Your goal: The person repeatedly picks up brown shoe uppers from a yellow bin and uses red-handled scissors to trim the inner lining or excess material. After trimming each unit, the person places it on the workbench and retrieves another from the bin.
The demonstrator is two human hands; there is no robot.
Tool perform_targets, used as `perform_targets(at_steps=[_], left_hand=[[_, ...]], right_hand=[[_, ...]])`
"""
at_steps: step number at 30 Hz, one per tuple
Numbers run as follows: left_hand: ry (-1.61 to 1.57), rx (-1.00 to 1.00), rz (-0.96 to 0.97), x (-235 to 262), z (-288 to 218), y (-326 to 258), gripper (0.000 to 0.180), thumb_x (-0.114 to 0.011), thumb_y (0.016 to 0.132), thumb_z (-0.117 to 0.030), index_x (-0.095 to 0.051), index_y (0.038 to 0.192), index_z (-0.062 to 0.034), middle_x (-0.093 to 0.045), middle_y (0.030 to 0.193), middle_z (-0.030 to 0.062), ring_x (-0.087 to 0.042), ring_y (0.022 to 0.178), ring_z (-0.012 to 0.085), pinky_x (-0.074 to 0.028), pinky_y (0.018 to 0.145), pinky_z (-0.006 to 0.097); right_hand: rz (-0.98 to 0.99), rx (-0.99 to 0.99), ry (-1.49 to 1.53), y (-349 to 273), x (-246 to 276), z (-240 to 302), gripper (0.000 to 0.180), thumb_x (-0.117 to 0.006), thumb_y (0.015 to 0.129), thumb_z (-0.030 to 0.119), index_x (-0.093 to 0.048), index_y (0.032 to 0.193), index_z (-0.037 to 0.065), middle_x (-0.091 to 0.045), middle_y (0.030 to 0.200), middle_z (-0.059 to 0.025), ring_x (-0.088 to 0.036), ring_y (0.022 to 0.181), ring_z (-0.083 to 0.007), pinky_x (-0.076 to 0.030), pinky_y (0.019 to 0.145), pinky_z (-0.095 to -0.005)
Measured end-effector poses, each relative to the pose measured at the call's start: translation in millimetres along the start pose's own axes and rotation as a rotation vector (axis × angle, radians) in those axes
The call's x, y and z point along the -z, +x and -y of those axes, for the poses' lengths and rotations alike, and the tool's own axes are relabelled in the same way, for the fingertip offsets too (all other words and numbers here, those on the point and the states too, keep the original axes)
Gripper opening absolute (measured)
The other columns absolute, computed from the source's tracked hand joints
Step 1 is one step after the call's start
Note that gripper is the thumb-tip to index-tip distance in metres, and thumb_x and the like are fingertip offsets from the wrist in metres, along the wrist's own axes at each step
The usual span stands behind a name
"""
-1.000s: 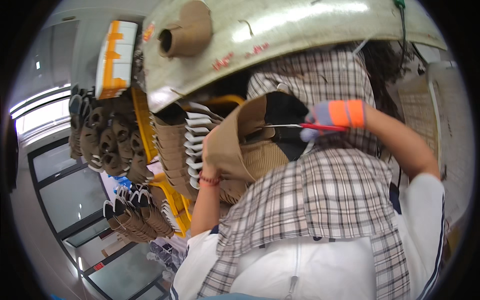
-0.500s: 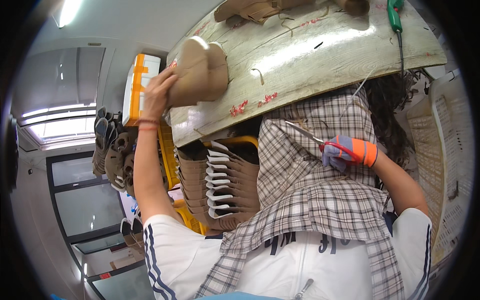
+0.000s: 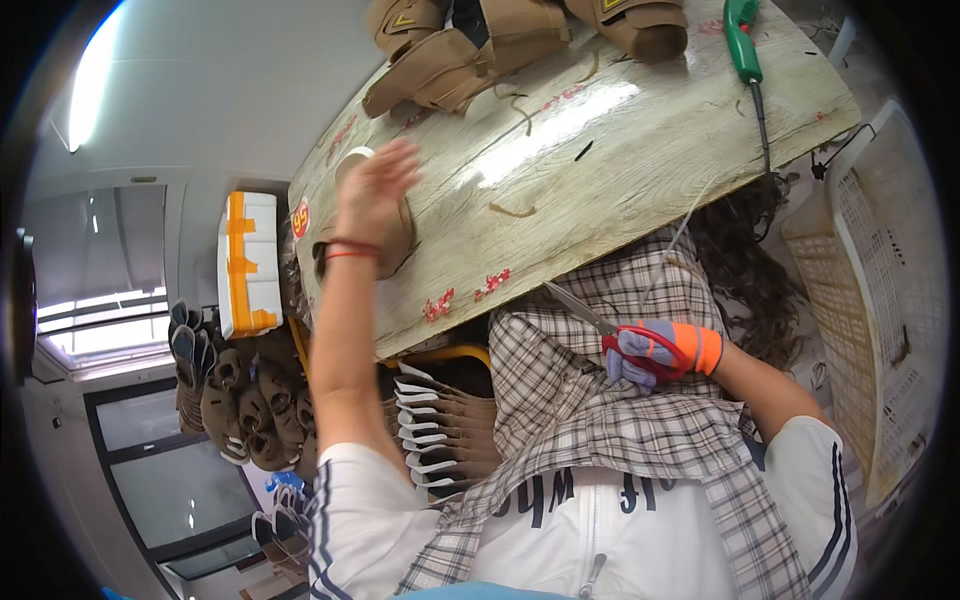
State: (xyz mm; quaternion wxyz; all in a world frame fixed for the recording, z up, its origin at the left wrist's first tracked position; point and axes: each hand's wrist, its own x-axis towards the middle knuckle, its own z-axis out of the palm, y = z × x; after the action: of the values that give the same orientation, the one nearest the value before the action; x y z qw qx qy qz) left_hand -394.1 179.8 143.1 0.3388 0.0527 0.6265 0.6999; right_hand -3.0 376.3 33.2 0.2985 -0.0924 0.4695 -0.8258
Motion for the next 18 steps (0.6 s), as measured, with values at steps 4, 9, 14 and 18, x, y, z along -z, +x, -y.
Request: perform_targets(at_steps=[4,9,14,18], left_hand=[[-0.63,0.078,-0.099,-90.3,73.8,67.5,0.058,-0.07,0.086,-0.03,-0.04,0.129,-0.0048,-0.04,0.127,0.0139,-0.043,0.112,0.0264,-0.031,0.108,0.046],[-0.667,-0.274,-0.297,-98.6,70.9,56.7,0.029,-0.066,0.089,-0.03,-0.057,0.109,-0.0119,-0.061,0.106,0.0044,-0.053,0.095,0.0204,-0.039,0.096,0.039],[-0.605,-0.311,-0.158,-48.3,51.8,-117.2,0.035,-0.047,0.096,-0.025,-0.059,0.121,-0.0029,-0.061,0.123,0.0133,-0.055,0.116,0.0309,-0.039,0.105,0.047],[-0.749,0.132,-0.295,14.2,100.3,-253.4,0.019,-0.047,0.097,-0.018,-0.056,0.098,-0.0008,-0.051,0.08,0.0045,-0.046,0.063,0.0168,-0.041,0.058,0.031]], right_hand=[[-0.014,0.037,0.016,2.5,-2.1,-8.7,0.073,-0.029,0.097,0.06,-0.062,0.091,-0.004,-0.053,0.058,-0.004,-0.051,0.052,-0.0125,-0.048,0.054,-0.026],[-0.069,0.027,-0.007,0.9,-13.8,-2.9,0.074,-0.032,0.094,0.064,-0.062,0.089,-0.004,-0.054,0.058,-0.0047,-0.055,0.06,-0.0138,-0.049,0.054,-0.0263],[-0.299,0.357,-0.209,-10.0,-7.6,-12.8,0.072,-0.031,0.095,0.063,-0.061,0.087,-0.002,-0.054,0.058,-0.003,-0.053,0.059,-0.0127,-0.043,0.057,-0.0254],[-0.378,0.305,-0.027,-19.1,-18.0,-3.0,0.069,-0.033,0.094,0.064,-0.056,0.105,0.0,-0.048,0.064,0.0007,-0.044,0.057,-0.0086,-0.039,0.058,-0.0225]])
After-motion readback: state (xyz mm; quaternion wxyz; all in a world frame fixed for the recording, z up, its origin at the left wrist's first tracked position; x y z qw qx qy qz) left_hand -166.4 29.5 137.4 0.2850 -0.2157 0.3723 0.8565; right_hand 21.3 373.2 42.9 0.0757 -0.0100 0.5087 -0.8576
